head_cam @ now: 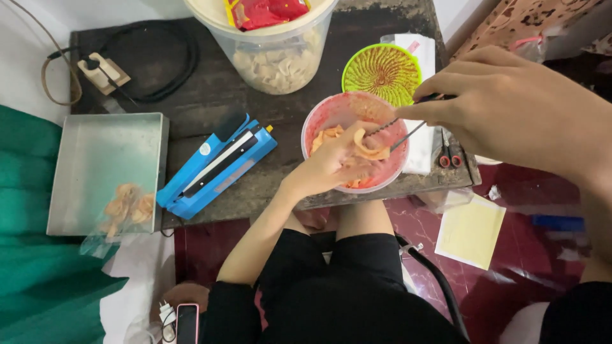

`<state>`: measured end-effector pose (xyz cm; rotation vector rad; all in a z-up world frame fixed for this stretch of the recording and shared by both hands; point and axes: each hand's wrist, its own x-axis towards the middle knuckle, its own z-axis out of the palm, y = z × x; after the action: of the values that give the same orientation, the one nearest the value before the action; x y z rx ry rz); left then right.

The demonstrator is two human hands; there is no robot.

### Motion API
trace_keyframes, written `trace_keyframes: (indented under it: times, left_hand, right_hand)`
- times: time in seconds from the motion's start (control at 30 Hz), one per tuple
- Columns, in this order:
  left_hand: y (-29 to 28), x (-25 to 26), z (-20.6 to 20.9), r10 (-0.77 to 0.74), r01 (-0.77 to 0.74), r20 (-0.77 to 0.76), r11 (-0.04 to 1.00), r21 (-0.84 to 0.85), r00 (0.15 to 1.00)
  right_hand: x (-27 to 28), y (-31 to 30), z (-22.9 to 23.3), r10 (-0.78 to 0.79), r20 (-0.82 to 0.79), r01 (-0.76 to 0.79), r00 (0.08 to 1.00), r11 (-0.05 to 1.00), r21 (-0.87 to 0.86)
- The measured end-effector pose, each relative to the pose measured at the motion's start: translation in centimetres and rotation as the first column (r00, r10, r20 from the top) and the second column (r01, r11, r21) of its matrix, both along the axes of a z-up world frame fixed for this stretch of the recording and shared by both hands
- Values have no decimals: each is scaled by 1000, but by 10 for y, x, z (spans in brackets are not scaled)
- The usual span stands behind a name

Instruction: The person is bagging small portions of chips into plastic bags using tongs and then sealing the bags with a manual heat sealer.

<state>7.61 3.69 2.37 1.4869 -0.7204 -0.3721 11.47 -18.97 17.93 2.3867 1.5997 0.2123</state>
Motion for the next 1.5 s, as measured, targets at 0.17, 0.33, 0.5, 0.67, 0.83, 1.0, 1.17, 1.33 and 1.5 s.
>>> trace_keyframes:
  times: [0.17,0.33,0.5,0.67,0.83,1.0,1.17,1.33,1.5]
  left_hand:
    - [0,3,0,41,-37,80,998,-46,996]
    - [0,-2,5,19,-18,12,995,-102,1000]
    - [0,-5,5,42,-40,11,993,-111,999]
    - [2,-6,8,87,-80,78,993,-90,993]
    - [-3,-7,1,132,-130,119,991,-30,984]
    - [-6,-22,15,-23,7,-79,981,-192,997]
    - [-9,-36,22,77,-72,42,992,-103,996]
    - [-7,-41,18,21,0,97,976,-216,995]
    - [2,-54,21,131,-118,209,990,-73,969]
  right_hand:
    - [-9,2,8,-11,147,11,989,1000,5]
    - [-17,9,14,-10,280,22,960,999,-41]
    - [-24,10,15,-18,240,44,971,994,-101]
    - [-32,-10,16,-76,545,153,835,983,-98]
    - [-45,-5,31,-16,367,-29,930,993,118]
    - [-60,5,36,26,471,-94,882,988,123]
    - [-74,15,37,30,539,-35,842,999,0]
    - [-85,28,34,94,477,-86,874,996,-39]
    - [-92,27,34,104,488,-118,867,993,-2]
